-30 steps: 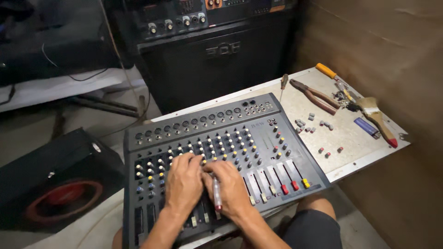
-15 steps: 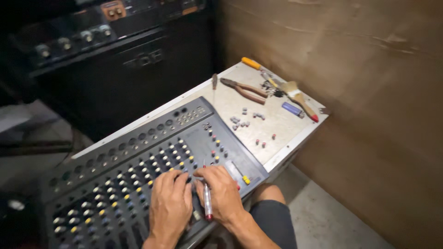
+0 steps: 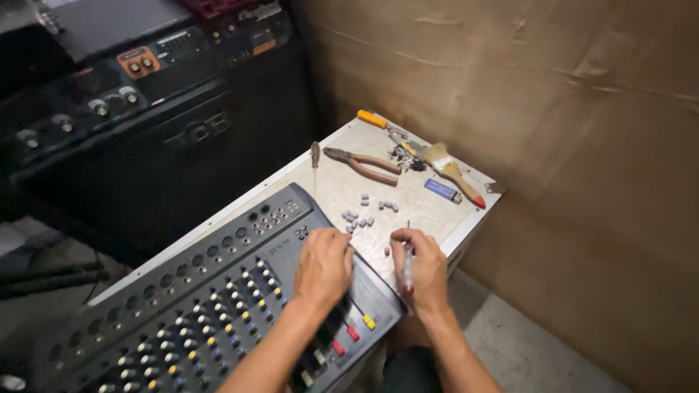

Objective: The person removes knobs from an audio mixing console and reattaches them, working with a small screwdriver-like tool. Loose knobs lie on the workbench beside the console, and the person repeatedly picks up a knob, fits it onto a rotary control or fader, and presses or tightens it in place.

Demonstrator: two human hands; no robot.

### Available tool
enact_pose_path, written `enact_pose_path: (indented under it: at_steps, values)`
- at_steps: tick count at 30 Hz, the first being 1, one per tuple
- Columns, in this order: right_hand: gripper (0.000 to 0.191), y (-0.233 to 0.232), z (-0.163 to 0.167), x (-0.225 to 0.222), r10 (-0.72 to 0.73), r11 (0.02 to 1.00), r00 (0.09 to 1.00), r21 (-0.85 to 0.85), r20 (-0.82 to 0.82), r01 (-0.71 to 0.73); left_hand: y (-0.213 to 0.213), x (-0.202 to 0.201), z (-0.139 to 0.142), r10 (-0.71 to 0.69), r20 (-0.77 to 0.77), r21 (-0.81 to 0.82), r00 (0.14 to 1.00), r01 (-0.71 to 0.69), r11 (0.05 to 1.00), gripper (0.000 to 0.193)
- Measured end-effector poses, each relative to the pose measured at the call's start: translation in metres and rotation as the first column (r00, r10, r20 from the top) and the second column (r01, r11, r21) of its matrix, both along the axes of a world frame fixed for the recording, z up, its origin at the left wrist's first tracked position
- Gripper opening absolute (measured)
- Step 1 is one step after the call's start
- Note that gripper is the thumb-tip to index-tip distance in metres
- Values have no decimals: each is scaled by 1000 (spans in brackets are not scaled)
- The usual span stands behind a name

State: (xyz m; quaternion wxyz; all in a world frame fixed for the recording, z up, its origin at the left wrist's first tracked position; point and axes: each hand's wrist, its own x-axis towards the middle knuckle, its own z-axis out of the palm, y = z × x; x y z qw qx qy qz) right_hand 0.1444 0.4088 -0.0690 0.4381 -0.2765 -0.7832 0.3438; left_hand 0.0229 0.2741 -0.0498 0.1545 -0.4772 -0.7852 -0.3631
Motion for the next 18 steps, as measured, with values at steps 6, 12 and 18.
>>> enact_pose_path:
  at_steps: [6,12,18]
  values:
    - [19,68,-4,-28,14,999,999,29,51,-16,58,-48,-1,60,18,-228,998,-55,972,19]
    - [22,110,-15,-44,83,996,986,18,147,-86,99,-69,-1,234,108,-560,966,-135,817,21]
    - [22,129,-24,-62,165,984,966,30,198,-174,118,-73,-5,244,138,-564,960,-127,816,25]
